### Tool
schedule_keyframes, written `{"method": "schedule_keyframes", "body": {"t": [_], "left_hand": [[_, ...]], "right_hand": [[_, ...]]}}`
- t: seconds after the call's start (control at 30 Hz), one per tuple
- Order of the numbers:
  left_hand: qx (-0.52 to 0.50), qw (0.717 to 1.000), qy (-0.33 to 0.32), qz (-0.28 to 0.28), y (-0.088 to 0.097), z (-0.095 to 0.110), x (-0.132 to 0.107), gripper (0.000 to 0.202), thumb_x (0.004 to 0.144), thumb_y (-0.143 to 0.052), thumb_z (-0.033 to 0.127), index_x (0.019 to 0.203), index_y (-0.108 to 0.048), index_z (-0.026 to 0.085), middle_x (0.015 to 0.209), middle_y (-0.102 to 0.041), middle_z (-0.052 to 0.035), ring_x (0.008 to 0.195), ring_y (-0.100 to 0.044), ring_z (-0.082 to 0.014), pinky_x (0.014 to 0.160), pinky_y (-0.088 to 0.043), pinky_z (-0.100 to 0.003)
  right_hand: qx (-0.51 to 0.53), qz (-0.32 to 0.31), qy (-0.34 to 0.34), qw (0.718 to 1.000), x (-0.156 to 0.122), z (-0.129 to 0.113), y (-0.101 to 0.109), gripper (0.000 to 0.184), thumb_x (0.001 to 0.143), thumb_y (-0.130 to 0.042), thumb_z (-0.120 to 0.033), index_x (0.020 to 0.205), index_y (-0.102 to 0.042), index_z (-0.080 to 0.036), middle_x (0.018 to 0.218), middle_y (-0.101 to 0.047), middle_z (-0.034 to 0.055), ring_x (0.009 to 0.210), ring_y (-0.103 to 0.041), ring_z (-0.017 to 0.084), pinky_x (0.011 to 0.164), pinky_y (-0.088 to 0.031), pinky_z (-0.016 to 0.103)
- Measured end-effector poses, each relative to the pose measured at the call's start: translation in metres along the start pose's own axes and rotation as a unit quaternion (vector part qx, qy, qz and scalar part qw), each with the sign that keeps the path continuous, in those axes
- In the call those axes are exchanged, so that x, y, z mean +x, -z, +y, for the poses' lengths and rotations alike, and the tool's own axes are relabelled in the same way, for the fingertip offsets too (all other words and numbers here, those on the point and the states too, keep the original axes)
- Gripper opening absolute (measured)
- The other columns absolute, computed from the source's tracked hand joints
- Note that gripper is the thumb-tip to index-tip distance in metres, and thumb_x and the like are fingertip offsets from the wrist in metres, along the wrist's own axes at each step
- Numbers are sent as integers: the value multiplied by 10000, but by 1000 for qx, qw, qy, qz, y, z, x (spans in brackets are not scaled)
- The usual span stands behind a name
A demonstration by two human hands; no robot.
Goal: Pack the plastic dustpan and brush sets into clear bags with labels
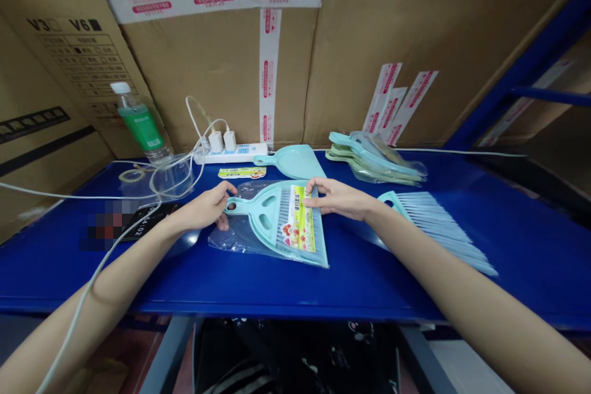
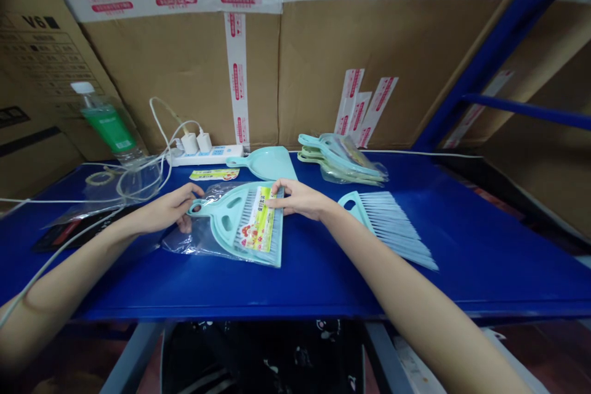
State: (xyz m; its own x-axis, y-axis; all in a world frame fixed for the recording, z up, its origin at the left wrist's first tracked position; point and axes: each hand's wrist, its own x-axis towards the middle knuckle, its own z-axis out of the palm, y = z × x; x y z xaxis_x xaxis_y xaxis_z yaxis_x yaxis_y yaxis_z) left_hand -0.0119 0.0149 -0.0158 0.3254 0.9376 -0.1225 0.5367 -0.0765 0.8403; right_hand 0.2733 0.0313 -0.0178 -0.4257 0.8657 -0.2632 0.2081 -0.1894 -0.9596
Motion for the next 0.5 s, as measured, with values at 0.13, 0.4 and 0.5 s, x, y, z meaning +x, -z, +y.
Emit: {"method": "schedule_keyframes", "body": {"t": [0.13,0.4,0.5], "left_hand": [[-2,1000,-6,-2,1,1,0,88,858,-415,176,944,-409,195,512,-541,87,373,-590,-116,381,-452,-188],[33,999,30,25,5,1,0,110,868,-377,158,970,-406,189,539,-534,74,391,-601,-124,398,-478,-204],[61,997,40,28,6,4,-1,135,867,-361,147,988,-411,180,510,-539,65,402,-603,-129,412,-476,-201]], "right_hand": [[49,-13,-18,999,0,-1,3,190,821,-563,-114,777,-415,-225,780,-576,-24,785,-628,126,725,-534,280],[71,-27,-18,997,4,4,7,266,781,-487,20,825,-395,-225,747,-559,-45,760,-640,111,739,-556,292],[67,-57,3,996,4,7,11,298,740,-547,14,847,-400,-223,785,-562,-45,751,-638,103,758,-561,295]]}}
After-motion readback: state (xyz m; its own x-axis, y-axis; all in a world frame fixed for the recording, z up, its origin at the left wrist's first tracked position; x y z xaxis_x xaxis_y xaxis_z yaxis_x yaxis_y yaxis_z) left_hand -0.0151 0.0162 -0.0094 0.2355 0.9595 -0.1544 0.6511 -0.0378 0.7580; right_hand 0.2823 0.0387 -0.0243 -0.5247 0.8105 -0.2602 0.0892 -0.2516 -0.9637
